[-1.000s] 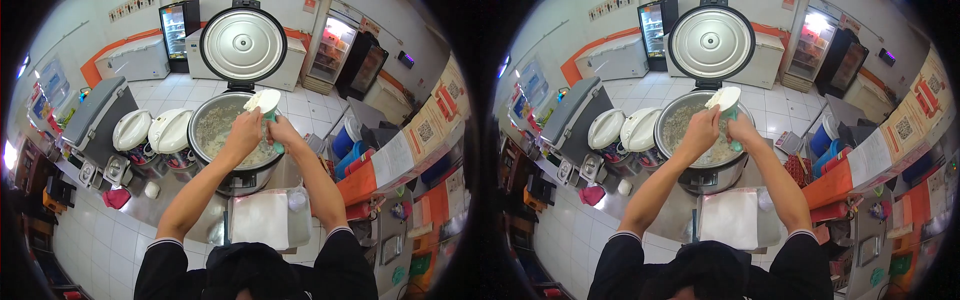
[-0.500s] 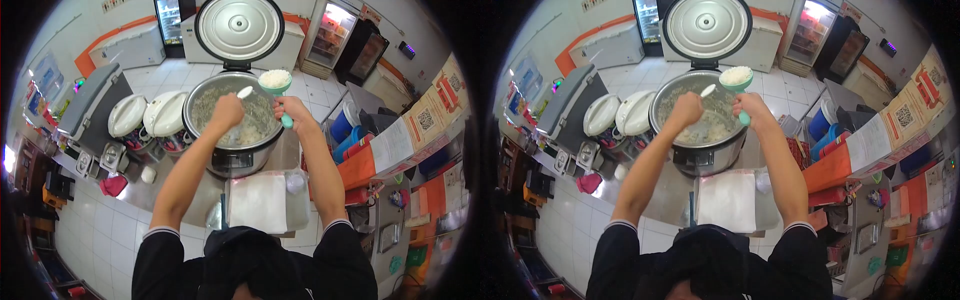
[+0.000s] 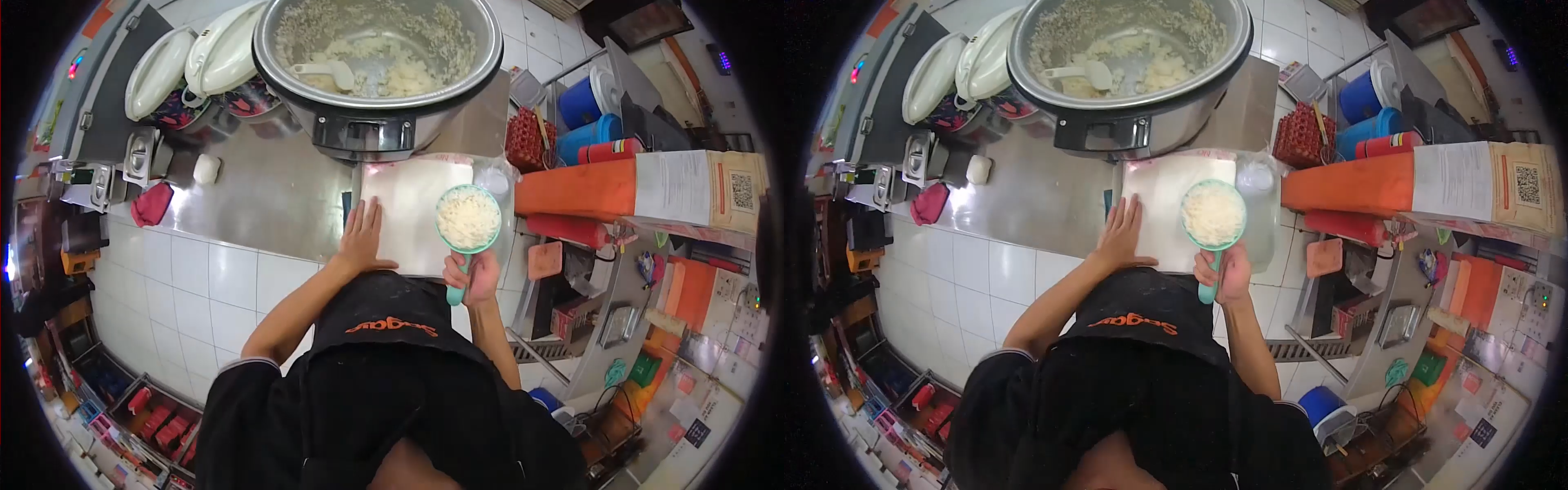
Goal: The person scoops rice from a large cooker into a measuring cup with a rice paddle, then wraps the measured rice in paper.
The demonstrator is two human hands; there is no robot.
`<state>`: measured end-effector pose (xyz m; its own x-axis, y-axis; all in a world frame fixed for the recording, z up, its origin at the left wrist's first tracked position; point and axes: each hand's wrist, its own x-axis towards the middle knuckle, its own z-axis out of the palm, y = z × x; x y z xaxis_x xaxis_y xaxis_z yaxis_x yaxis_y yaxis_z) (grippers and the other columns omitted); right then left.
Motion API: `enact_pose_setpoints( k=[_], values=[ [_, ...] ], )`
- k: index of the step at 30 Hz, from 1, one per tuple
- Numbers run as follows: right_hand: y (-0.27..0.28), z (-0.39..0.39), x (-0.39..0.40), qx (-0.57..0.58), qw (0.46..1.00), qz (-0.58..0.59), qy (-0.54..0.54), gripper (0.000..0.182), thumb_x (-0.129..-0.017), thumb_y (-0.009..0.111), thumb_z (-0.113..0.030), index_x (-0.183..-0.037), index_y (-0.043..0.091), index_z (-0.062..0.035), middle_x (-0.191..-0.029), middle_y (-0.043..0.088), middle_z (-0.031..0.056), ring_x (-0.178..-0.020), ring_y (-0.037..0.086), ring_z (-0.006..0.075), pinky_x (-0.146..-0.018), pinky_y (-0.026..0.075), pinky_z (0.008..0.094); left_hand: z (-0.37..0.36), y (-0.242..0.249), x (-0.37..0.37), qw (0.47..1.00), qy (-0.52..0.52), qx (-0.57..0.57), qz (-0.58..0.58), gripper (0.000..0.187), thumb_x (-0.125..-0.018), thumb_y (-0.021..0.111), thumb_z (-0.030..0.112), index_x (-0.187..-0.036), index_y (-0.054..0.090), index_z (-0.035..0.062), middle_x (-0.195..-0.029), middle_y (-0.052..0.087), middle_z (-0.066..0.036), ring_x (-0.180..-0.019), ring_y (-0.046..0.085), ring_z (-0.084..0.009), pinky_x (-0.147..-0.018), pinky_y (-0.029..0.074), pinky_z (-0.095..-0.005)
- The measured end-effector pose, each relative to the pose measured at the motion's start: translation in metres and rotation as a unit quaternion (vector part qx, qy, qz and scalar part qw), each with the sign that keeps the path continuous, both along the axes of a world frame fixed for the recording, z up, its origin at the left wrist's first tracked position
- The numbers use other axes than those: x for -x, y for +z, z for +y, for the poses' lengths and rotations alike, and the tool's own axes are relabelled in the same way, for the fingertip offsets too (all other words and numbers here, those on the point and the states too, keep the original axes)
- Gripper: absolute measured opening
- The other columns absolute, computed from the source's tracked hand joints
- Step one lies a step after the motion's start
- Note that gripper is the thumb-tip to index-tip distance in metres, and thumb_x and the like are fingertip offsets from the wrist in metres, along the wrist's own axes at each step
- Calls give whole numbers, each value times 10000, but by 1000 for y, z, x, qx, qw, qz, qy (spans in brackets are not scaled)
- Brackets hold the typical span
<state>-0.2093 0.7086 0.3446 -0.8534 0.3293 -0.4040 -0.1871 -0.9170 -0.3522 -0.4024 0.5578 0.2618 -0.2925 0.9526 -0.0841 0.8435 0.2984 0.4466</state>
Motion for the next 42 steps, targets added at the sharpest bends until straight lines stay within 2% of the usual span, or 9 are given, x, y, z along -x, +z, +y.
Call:
enact_pose_setpoints(
  k=[4, 7, 10, 14, 18, 23, 25, 29, 42],
  values=[
    [33, -12, 19, -361, 918, -109, -123, 495, -1036, 339, -241, -1497, 234, -98, -895, 562, 87, -465, 456, 128, -399, 361, 255, -6, -11, -4, 988, -4, 134, 82, 1414, -510, 676, 821, -1500, 167, -51, -1605, 69, -173, -1480, 31, -372, -1170, 19, -562],
    [-37, -16, 4, -787, 545, -187, -222, 476, -962, 547, -89, -1426, 439, -67, -772, 587, 105, -569, 566, 214, -503, 465, 350, -9, -11, -2, 990, -1, 124, 60, 1392, -529, 682, 805, -1502, 167, -47, -1602, 87, -175, -1482, 34, -366, -1159, 7, -588],
    [-71, -22, 7, -857, 435, -273, 47, 460, -933, 586, -91, -1366, 481, 23, -911, 642, 192, -649, 630, 279, -585, 506, 372, -9, -10, -2, 992, 5, 113, 48, 1384, -537, 693, 790, -1502, 162, -48, -1602, 85, -176, -1483, 34, -363, -1159, 7, -586],
    [-39, -32, 23, -791, 452, -353, 213, 492, -900, 599, -43, -1355, 458, 78, -1006, 640, 239, -742, 662, 325, -646, 520, 379, -17, -4, -8, 991, 14, 125, 41, 1364, -552, 709, 763, -1504, 162, -46, -1601, 94, -180, -1487, 14, -355, -1158, 10, -590],
    [33, 0, 65, -830, 488, -131, -235, 558, -959, 515, -52, -1446, 289, 103, -1038, 617, 146, -656, 540, 129, -586, 475, 317, -38, -8, -21, 999, 30, 7, -29, 1053, -647, 784, 560, -1435, 354, 10, -1516, 293, -163, -1410, 241, -358, -1142, 177, -534],
    [169, 46, 154, -681, 716, -46, -147, 548, -955, 526, -34, -1447, 306, 73, -1035, 605, 106, -745, 573, 110, -638, 469, 234, -57, -6, -12, 989, -69, -32, -130, 477, -777, 752, 297, -1189, 609, 103, -1307, 526, -82, -1214, 472, -299, -1019, 361, -464],
    [190, 58, 167, -629, 773, 6, -79, 839, -939, 624, -177, -1494, 53, 85, -1343, 521, 246, -1233, 511, 277, -994, 418, 269, -58, -6, -11, 984, -91, -57, -140, 303, -808, 725, 240, -1080, 678, 114, -1202, 613, -57, -1126, 553, -279, -965, 427, -425],
    [143, 40, 126, -748, 602, 13, -279, 262, -900, 604, -62, -1145, 603, 32, -991, 672, 121, -841, 640, 163, -773, 511, 300, -55, -5, -13, 985, -17, -69, -160, 159, -838, 696, 202, -918, 716, 67, -967, 692, -82, -940, 642, -288, -815, 509, -388],
    [-64, 18, -29, -804, 490, -162, 297, 264, -813, 711, -226, -995, 695, -34, -1020, 672, 98, -986, 587, 308, -857, 477, 416, -24, 37, -3, 946, 104, -16, -308, 143, -795, 759, 161, -826, 740, 23, -892, 731, -111, -810, 694, -288, -756, 530, -347]
  ],
)
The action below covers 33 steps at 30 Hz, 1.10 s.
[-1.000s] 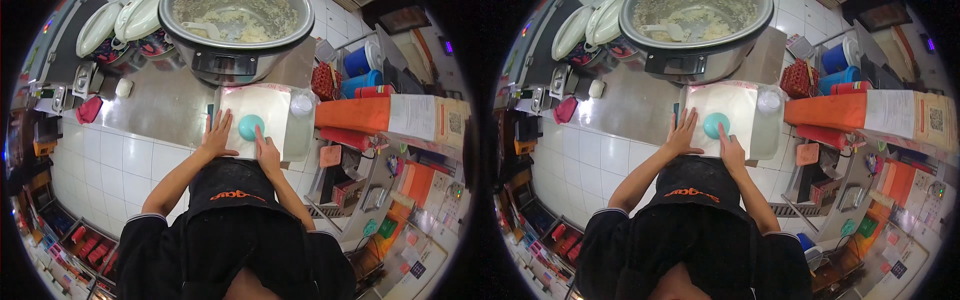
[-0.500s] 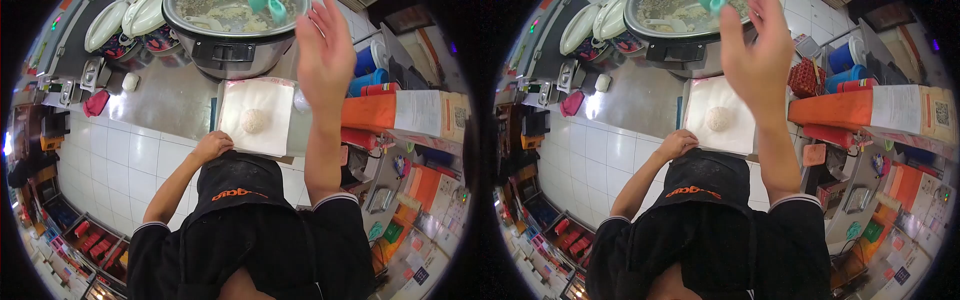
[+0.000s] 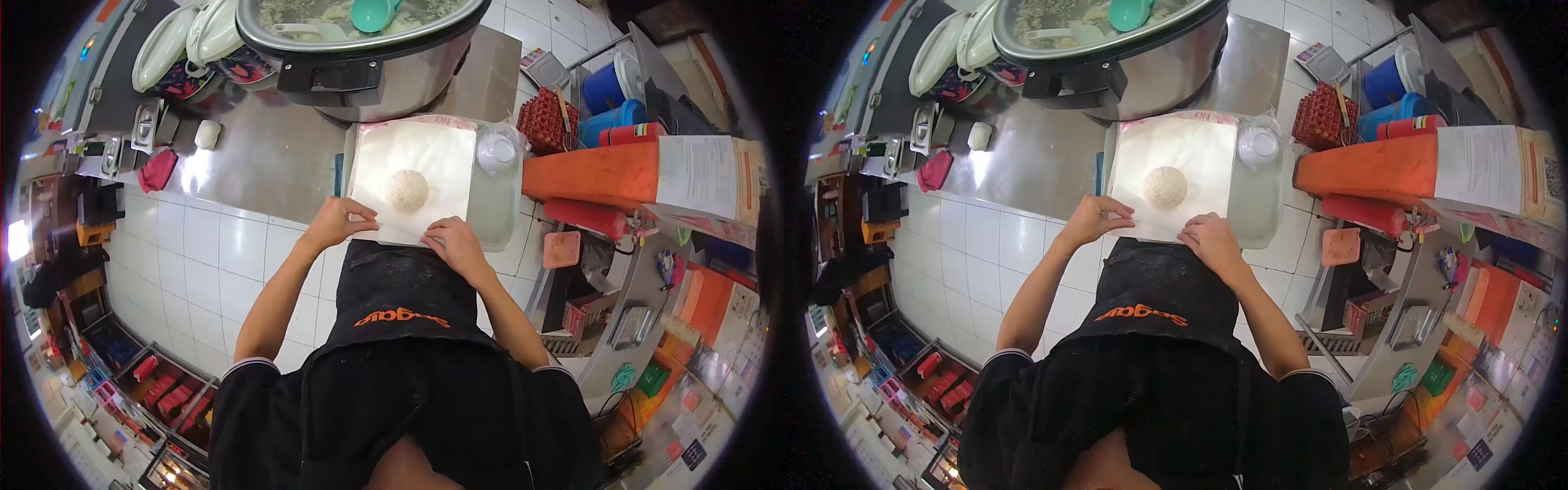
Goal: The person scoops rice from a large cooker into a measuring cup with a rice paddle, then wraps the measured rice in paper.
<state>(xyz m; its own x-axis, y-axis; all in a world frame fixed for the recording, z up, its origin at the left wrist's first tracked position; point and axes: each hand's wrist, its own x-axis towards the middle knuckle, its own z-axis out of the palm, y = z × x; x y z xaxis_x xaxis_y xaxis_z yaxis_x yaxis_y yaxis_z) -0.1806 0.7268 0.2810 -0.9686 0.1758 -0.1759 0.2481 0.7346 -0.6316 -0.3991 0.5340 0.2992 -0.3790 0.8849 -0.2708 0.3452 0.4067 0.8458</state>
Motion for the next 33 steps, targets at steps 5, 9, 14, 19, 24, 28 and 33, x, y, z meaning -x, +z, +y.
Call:
enact_pose_setpoints(
  k=[5, 9, 14, 19, 24, 28, 33],
  values=[
    [-14, 9, -16, -29, 992, 88, -84, 190, -775, 712, -129, -950, 699, -58, -1011, 661, 73, -975, 583, 288, -855, 469, 403, 1, -4, 0, 997, 44, -53, 30, 133, -793, 763, 131, -897, 746, 49, -930, 737, -102, -847, 707, -214, -701, 535, -332],
    [-30, 11, -34, -73, 985, 122, -101, 217, -749, 717, -95, -963, 693, -68, -996, 652, 60, -978, 583, 274, -869, 465, 396, -9, -10, -4, 984, -15, 6, 178, 85, -789, 722, 84, -873, 726, 66, -881, 723, -82, -825, 697, -251, -686, 544, -350],
    [-31, 10, -60, -111, 981, 155, -21, 245, -745, 714, -89, -989, 700, -81, -1035, 654, 43, -1021, 584, 252, -902, 458, 400, -35, -23, -17, 968, -96, -38, 229, 97, -774, 699, 77, -864, 706, 113, -798, 686, -49, -796, 650, -268, -697, 540, -367],
    [-25, 29, -56, 37, 987, 151, -34, 211, -785, 708, -96, -992, 712, -58, -1074, 670, 38, -989, 584, 218, -854, 465, 374, -41, -32, -13, 990, 36, -121, 56, 106, -822, 708, 92, -919, 740, 66, -901, 720, -55, -856, 652, -203, -774, 512, -331],
    [-45, 32, -36, 399, 881, 28, -254, 208, -929, 641, -191, -992, 707, -4, -967, 679, 13, -789, 551, 76, -710, 445, 251, -19, -55, -2, 977, 173, -10, -124, 160, -876, 713, 174, -938, 740, 29, -752, 684, -21, -693, 564, -45, -601, 454, -263],
    [-68, 32, -22, 387, 823, 0, -416, 274, -947, 623, -255, -849, 697, -10, -722, 579, -9, -683, 466, 45, -605, 384, 224, 13, -58, 9, 963, 221, 60, -142, 265, -875, 718, 243, -905, 723, -20, -641, 615, -33, -575, 452, -34, -514, 395, -268],
    [-43, 48, -6, 297, 865, -142, -380, 330, -925, 637, -292, -763, 664, -6, -616, 566, 17, -584, 512, 134, -602, 422, 290, 27, -42, 12, 971, 176, 160, -10, 214, -865, 692, 191, -878, 683, -23, -709, 661, -115, -613, 612, -220, -574, 467, -354]
  ],
)
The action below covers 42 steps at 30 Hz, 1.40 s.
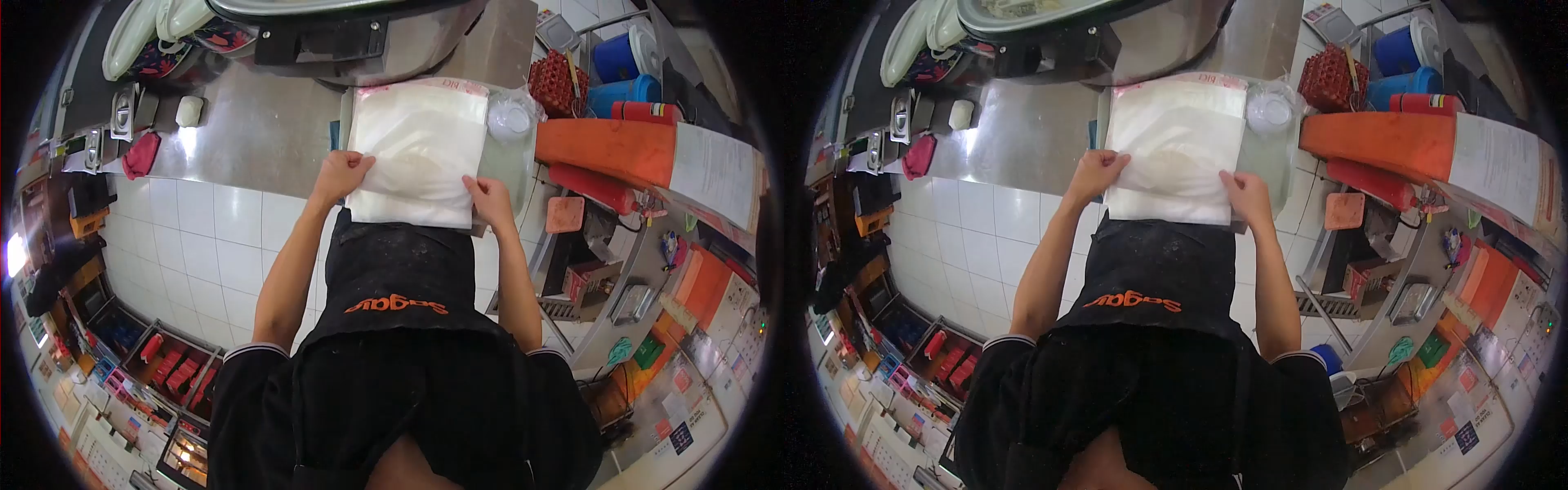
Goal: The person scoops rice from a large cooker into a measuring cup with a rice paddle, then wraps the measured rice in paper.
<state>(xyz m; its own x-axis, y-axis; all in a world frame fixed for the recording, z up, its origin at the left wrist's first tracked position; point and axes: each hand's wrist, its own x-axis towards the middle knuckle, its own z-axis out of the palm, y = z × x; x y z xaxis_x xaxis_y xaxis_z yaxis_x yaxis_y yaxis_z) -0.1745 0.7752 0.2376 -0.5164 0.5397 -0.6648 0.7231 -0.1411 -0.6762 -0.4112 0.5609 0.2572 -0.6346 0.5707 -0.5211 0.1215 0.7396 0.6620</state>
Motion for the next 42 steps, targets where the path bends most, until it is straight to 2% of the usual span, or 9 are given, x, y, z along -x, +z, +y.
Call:
enact_pose_setpoints(
  k=[4, 7, 15, 22, 27, 32, 34, 37, 42],
  values=[
    [20, 3, 34, -356, 927, 22, 116, 247, -876, 665, -262, -877, 650, -16, -782, 645, 127, -745, 608, 323, -724, 477, 396, -6, 10, -26, 911, 39, -163, 376, 193, -836, 676, 110, -1010, 622, 49, -974, 669, -107, -847, 633, -290, -698, 493, -372],
    [18, 14, 85, -472, 857, 163, 128, 321, -828, 701, -297, -1006, 631, -39, -919, 654, 137, -920, 603, 357, -840, 459, 408, -29, -4, -55, 883, -203, -301, 297, 249, -809, 669, 83, -1044, 608, 30, -1057, 644, -104, -983, 605, -300, -801, 491, -378],
    [15, 53, 158, -260, 812, 71, 517, 345, -751, 744, -246, -953, 551, -42, -905, 666, 149, -897, 635, 360, -778, 486, 474, -19, -4, -75, 848, -342, -287, 287, 409, -777, 590, 67, -1184, 613, 28, -1274, 591, -96, -1173, 574, -269, -987, 482, -378],
    [75, -6, 112, -264, 794, 4, 547, 227, -871, 573, -166, -1053, 550, -34, -907, 651, 199, -924, 638, 385, -789, 500, 455, -5, -1, -69, 821, -321, -285, 375, 407, -773, 594, 91, -1171, 617, 6, -1267, 600, -117, -1168, 581, -278, -1025, 462, -377],
    [52, -62, 61, -551, 672, 133, 476, 462, -837, 522, -135, -1242, 523, 89, -1202, 612, 230, -1120, 610, 320, -949, 497, 379, -7, -14, -64, 846, -357, -241, 315, 328, -792, 599, 104, -1100, 648, 5, -1174, 638, -118, -1121, 602, -263, -952, 500, -363],
    [34, -89, 43, -515, 743, 102, 414, 513, -868, 477, -111, -1335, 446, 98, -1359, 497, 264, -1292, 478, 365, -1085, 390, 397, -22, -10, -62, 863, -373, -227, 254, 303, -772, 610, 98, -1061, 662, 25, -1104, 652, -99, -1046, 613, -252, -838, 526, -359],
    [30, -89, 42, -506, 760, 111, 394, 512, -877, 465, -112, -1347, 440, 91, -1412, 449, 249, -1342, 421, 361, -1126, 332, 411, -16, 17, -54, 814, -297, -363, 342, 272, -692, 703, -17, -953, 670, 52, -1016, 672, -83, -953, 646, -279, -775, 526, -350],
    [32, -86, 39, -484, 779, 129, 377, 505, -885, 452, -103, -1356, 438, 78, -1440, 428, 225, -1365, 397, 348, -1139, 310, 420, -3, 35, -40, 829, -188, -258, 459, 363, -659, 716, -49, -999, 665, 68, -1033, 682, -76, -945, 651, -295, -787, 520, -362],
    [24, -79, 23, -491, 776, 166, 359, 483, -883, 443, -114, -1328, 470, 72, -1407, 466, 215, -1347, 419, 341, -1120, 338, 429, -19, 3, 36, 859, -357, -229, 287, 513, -619, 753, 4, -1114, 639, 72, -1088, 680, -84, -1020, 633, -284, -844, 506, -415]
  ],
)
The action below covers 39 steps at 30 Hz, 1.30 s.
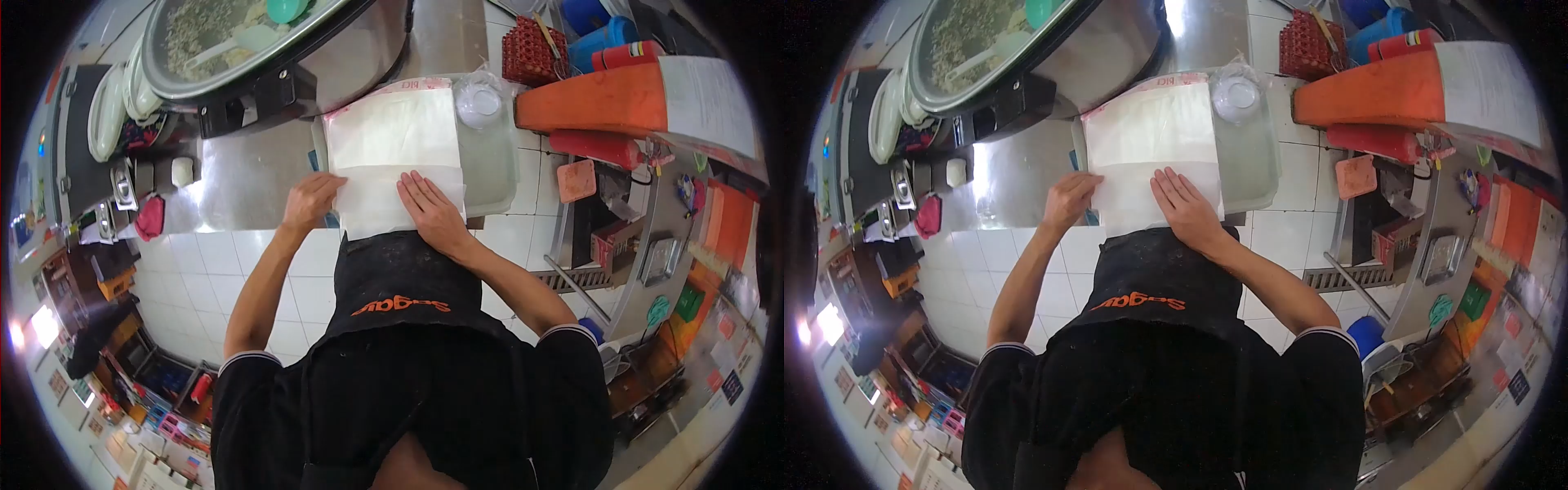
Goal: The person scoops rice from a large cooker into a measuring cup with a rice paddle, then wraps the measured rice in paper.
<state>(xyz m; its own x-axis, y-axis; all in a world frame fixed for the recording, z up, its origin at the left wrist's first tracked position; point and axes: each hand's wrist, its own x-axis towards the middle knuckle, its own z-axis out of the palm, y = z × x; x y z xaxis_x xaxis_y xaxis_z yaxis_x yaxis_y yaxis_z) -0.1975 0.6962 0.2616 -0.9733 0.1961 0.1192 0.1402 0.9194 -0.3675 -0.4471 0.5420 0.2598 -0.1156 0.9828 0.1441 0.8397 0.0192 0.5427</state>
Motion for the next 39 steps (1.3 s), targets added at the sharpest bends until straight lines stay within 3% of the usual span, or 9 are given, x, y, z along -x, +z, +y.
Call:
enact_pose_setpoints(
  k=[5, 16, 20, 22, 25, 29, 32, 34, 39],
  values=[
    [-5, 0, -13, 15, 1000, 21, 5, 437, -860, 488, -108, -1263, 534, 54, -1357, 520, 190, -1312, 460, 323, -1107, 361, 424, 21, 61, -30, 989, -127, -72, -22, 432, -726, 715, 63, -1152, 648, 64, -1145, 667, -85, -1079, 633, -258, -938, 517, -387],
    [-23, 20, -28, 114, 992, 32, -50, 222, -791, 638, -109, -994, 635, -22, -993, 656, 97, -990, 625, 278, -816, 514, 405, -9, -21, -19, 990, -122, -40, 62, 282, -863, 660, 102, -1144, 669, 73, -1089, 703, -82, -850, 706, -236, -798, 582, -338],
    [-17, 20, -2, 119, 984, 32, -132, 136, -819, 625, -103, -934, 617, -31, -905, 633, 105, -883, 612, 290, -731, 494, 416, 12, -7, -16, 987, -5, 141, -71, 211, -813, 688, 168, -1015, 735, 132, -953, 721, -89, -847, 695, -252, -738, 560, -350],
    [3, 20, 23, 233, 908, -186, -295, 154, -801, 684, -141, -868, 597, -33, -892, 628, 166, -872, 624, 333, -735, 489, 438, 34, -1, -19, 928, 131, 280, -209, 135, -751, 752, 264, -785, 762, 134, -802, 711, -111, -822, 690, -293, -736, 550, -371],
    [-7, 26, 46, 82, 941, -157, -287, 242, -746, 734, -167, -860, 586, -13, -865, 630, 197, -819, 635, 384, -693, 484, 479, 66, 10, -15, 926, 123, 345, -92, 184, -712, 781, 266, -786, 721, 109, -819, 702, -114, -833, 682, -309, -744, 549, -403],
    [-4, 55, 57, -57, 992, -19, -114, 166, -791, 655, -132, -881, 613, 1, -833, 626, 168, -795, 639, 360, -667, 499, 473, 89, -1, -17, 987, 16, 145, 69, 339, -578, 838, 194, -837, 658, 73, -789, 667, -101, -852, 651, -323, -746, 515, -440],
    [-8, 64, 54, 108, 962, -238, -79, 150, -794, 652, -158, -850, 618, -24, -833, 602, 139, -825, 625, 327, -684, 499, 439, 84, -4, -7, 980, -5, 197, -14, 251, -610, 825, 150, -769, 661, 48, -741, 627, -105, -748, 645, -318, -689, 517, -436],
    [9, 57, 38, 154, 966, -188, -91, 126, -824, 625, -155, -869, 624, -37, -878, 599, 119, -869, 616, 298, -718, 508, 401, 74, -4, -7, 967, 8, 247, -70, 233, -634, 822, 152, -739, 653, 33, -724, 608, -109, -713, 637, -314, -656, 515, -432],
    [-25, 13, -4, 190, 969, 25, -159, 194, -866, 582, -121, -1030, 664, -60, -986, 618, 124, -939, 610, 312, -771, 514, 399, 18, -26, -52, 969, 171, -13, -178, 146, -742, 777, 149, -765, 695, 31, -718, 603, -106, -634, 608, -287, -582, 495, -391]
  ],
)
